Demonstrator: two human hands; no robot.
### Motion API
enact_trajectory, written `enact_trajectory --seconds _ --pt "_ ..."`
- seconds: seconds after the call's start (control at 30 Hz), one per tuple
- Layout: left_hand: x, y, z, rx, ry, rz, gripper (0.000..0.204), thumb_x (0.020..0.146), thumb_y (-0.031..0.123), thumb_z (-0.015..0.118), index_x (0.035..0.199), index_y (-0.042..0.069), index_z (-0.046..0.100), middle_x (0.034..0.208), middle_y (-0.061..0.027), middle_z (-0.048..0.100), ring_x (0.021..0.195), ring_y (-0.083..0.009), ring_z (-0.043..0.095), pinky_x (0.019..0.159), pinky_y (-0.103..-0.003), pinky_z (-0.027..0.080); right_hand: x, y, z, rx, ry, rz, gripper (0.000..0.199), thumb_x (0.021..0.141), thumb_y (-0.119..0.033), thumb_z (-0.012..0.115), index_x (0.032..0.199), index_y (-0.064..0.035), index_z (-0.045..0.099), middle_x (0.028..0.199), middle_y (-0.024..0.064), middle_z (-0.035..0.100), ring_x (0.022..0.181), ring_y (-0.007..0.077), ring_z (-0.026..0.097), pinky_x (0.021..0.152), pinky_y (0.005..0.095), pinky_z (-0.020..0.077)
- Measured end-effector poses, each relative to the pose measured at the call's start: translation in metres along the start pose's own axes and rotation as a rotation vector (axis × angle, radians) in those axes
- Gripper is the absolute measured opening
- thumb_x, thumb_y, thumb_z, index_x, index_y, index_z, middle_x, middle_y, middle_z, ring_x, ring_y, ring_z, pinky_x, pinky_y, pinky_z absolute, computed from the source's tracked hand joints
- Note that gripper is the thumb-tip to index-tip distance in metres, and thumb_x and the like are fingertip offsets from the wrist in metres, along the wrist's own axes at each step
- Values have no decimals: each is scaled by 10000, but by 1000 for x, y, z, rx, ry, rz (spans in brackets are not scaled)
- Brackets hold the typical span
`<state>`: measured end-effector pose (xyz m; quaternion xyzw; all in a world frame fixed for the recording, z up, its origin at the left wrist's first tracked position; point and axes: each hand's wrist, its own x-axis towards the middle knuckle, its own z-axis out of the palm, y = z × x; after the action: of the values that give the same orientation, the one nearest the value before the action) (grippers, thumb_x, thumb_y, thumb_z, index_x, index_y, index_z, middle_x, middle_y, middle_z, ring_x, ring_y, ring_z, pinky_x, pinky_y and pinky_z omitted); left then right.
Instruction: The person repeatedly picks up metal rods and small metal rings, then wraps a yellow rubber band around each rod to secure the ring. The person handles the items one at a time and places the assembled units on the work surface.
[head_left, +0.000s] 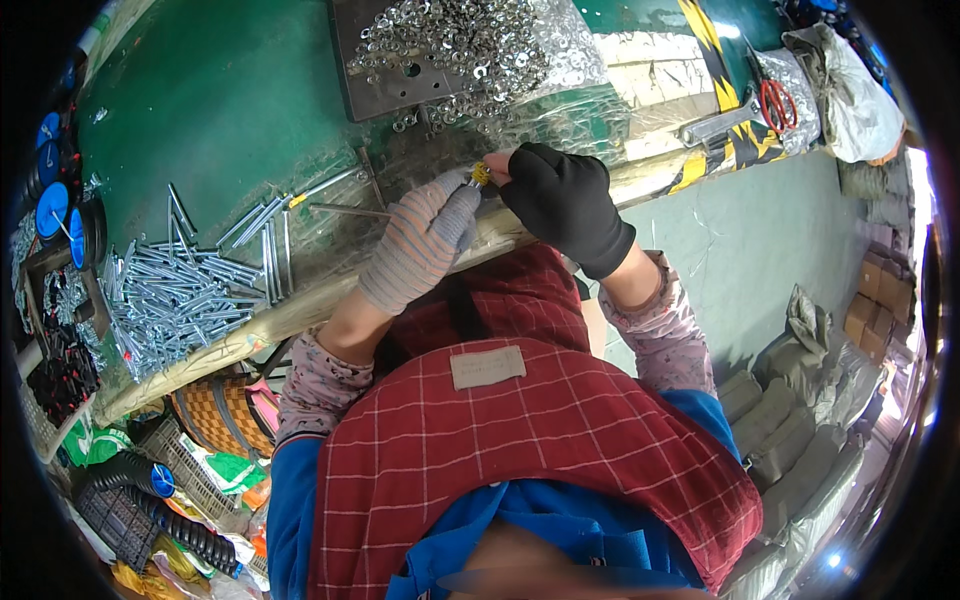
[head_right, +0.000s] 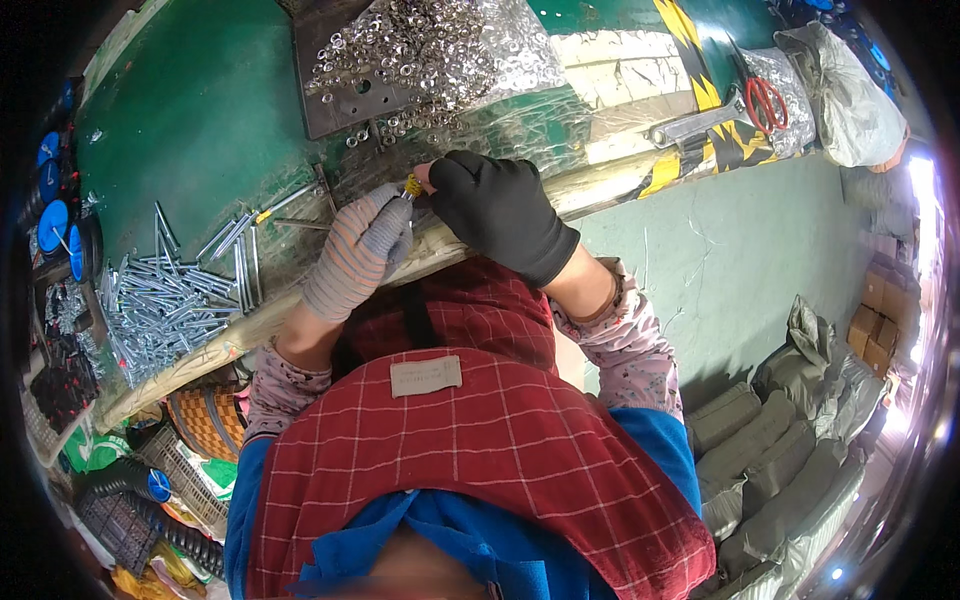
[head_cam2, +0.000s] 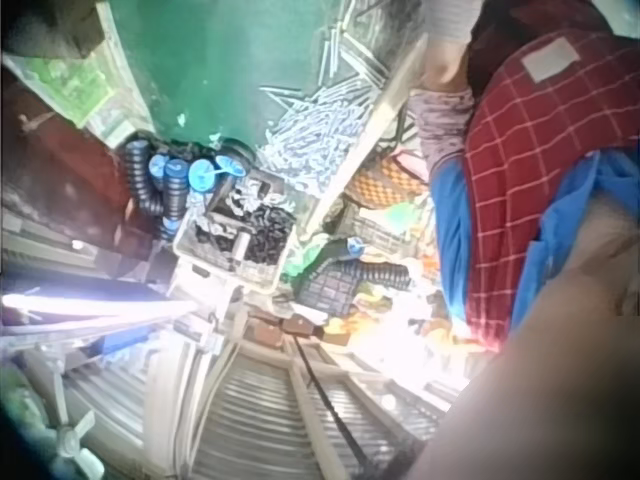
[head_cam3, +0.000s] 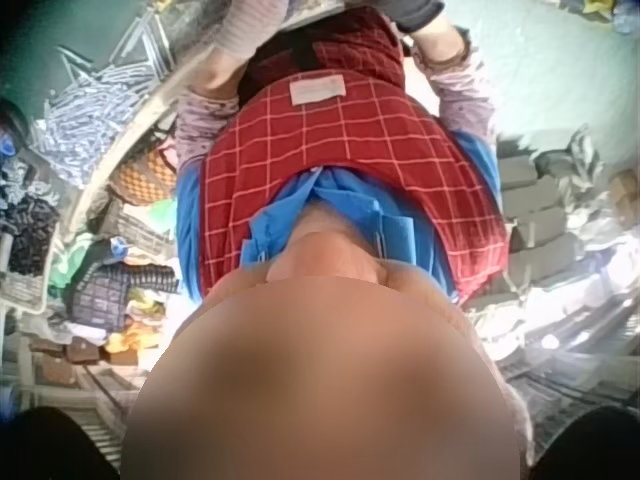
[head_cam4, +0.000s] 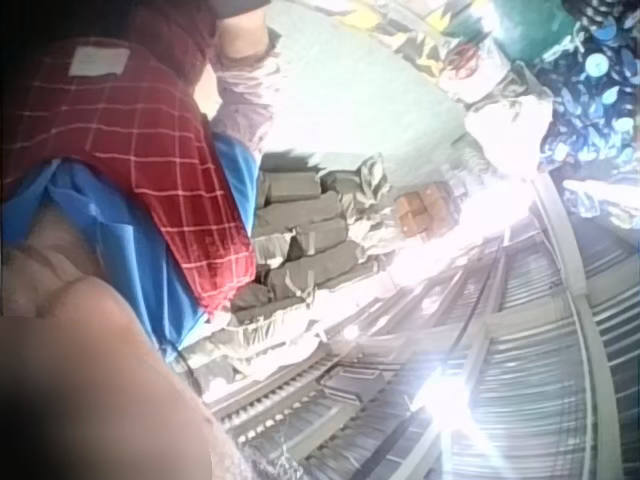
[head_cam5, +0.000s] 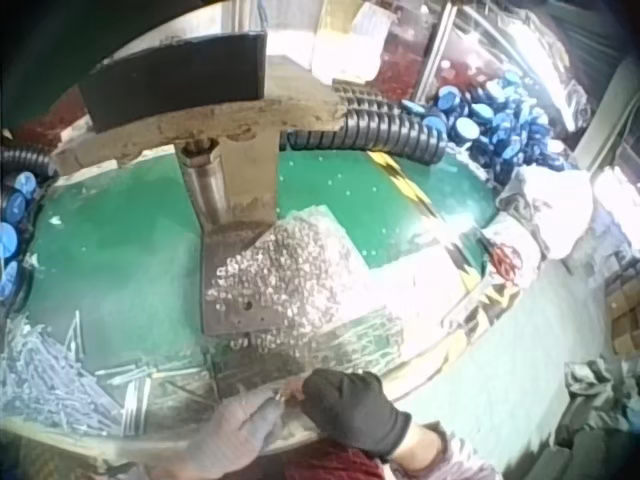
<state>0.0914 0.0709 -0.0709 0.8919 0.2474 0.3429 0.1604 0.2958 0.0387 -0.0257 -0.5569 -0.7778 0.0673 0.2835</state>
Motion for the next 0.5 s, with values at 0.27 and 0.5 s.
enact_trajectory --seconds 0.27,0.5 --pt "-9 5 7 -83 -18 -164 347 756 -22 681 1092 -17 594 1092 -190 630 825 -336 634 683 -405 527 6 2 4 163 31 -2 103 849 -109 707 940 -98 658 819 42 674 677 251 678 570 317 531" --pt "-7 7 4 -31 -87 -323 307 799 39 684 1091 -20 608 1052 -211 643 804 -341 640 668 -402 520 8 1 0 56 -65 -10 134 831 -105 689 940 -90 613 830 69 659 683 295 668 575 351 531"
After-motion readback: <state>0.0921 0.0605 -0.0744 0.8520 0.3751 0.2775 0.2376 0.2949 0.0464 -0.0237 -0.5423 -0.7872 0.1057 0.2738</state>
